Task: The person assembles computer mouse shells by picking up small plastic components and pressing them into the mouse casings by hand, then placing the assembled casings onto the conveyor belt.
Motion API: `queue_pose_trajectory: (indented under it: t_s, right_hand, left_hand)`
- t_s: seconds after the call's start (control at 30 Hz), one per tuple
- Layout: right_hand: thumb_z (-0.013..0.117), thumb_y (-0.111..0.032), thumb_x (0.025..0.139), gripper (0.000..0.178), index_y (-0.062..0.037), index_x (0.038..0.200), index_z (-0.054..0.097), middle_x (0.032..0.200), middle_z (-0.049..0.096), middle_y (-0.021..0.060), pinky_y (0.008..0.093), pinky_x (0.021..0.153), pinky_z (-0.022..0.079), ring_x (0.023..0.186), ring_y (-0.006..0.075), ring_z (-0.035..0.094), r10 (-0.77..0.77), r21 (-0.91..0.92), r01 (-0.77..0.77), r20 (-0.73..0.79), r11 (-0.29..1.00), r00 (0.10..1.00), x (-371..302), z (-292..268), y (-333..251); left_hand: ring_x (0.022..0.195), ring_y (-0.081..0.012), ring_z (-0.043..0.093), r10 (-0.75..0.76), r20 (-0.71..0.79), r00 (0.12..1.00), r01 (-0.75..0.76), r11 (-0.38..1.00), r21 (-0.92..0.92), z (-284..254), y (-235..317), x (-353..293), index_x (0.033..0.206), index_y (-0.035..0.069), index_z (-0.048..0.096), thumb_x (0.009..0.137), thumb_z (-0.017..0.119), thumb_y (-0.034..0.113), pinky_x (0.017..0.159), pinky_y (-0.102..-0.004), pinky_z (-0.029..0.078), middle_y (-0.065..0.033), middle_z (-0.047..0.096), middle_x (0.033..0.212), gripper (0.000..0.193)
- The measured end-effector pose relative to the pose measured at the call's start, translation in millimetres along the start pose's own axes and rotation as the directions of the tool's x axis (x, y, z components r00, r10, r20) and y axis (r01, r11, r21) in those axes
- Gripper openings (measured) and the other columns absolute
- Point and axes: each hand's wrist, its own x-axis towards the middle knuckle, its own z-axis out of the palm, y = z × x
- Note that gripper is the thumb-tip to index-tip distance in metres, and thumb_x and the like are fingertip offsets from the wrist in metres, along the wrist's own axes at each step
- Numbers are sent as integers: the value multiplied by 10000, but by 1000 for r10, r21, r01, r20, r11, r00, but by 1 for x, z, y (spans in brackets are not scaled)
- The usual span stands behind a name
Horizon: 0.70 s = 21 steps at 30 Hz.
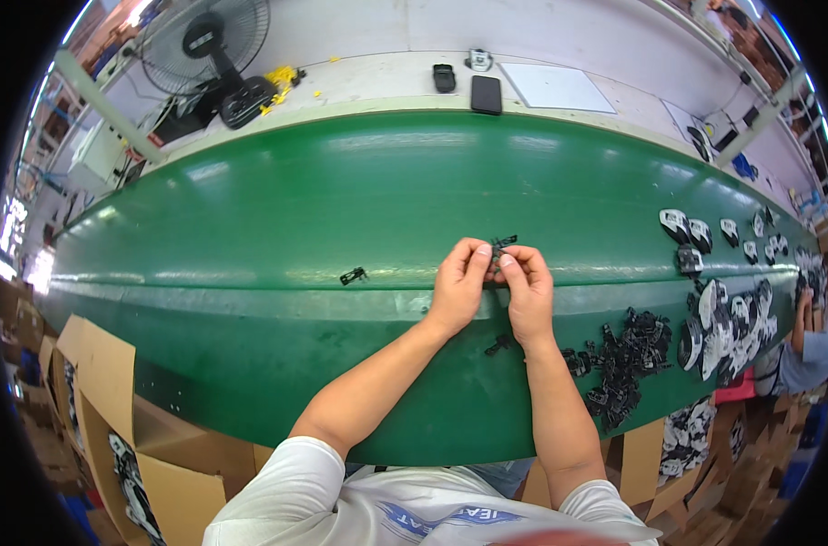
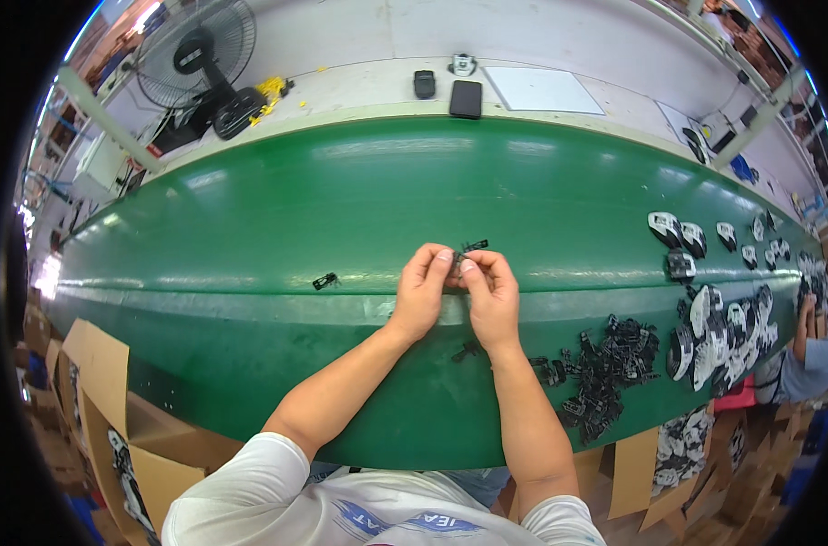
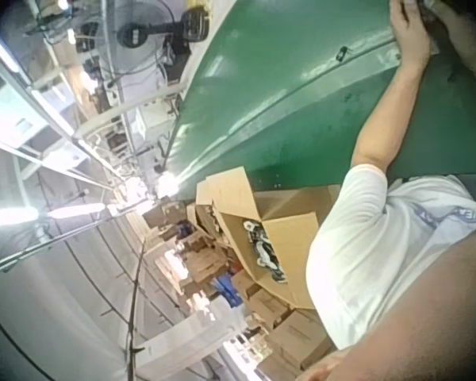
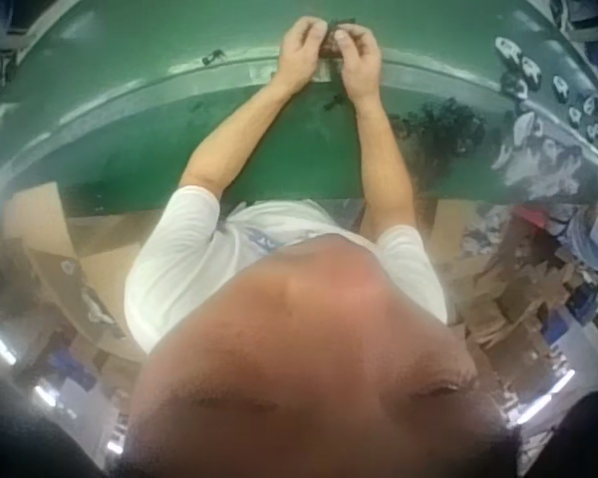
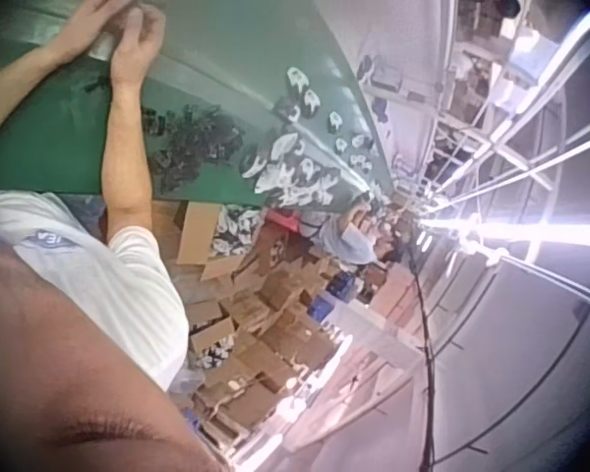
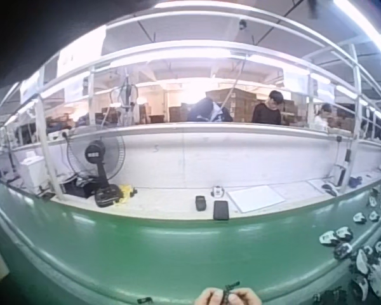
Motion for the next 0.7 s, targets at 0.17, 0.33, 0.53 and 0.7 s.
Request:
queue_pose_trajectory:
  t_s: [0.17,0.33,0.53,0.7]
  right_hand:
    - [643,-67,1070,161,9,1210,633,1091,697,64,294,864,600,948,126,690,-25,-10,24,-26,1000,999,0,-3,0]
    - [640,-57,1066,163,15,1212,632,1074,701,79,322,851,623,943,151,702,-13,23,13,10,1000,1000,6,-2,3]
    - [643,-71,1065,130,-16,1177,681,1006,698,20,247,797,540,843,81,628,-17,28,18,-53,999,998,8,-3,11]
    - [657,-105,1058,136,-31,1165,696,988,694,10,237,793,506,835,73,598,19,61,-13,-112,998,994,3,-12,7]
  left_hand:
    - [812,-67,569,-13,36,999,12,1000,12,2,0,-2,1075,33,634,1140,571,231,754,-251,518,10,639,906,218]
    - [838,-69,604,42,19,999,-43,997,67,0,-2,3,1071,18,644,1148,557,233,763,-267,545,2,656,925,244]
    - [901,-68,611,-10,38,999,10,1000,14,-2,4,0,1134,8,662,1128,588,196,820,-263,542,-6,675,986,203]
    - [1021,-362,718,494,325,807,-498,270,824,-41,62,5,1184,32,710,975,737,201,929,-474,560,-154,750,1094,270]
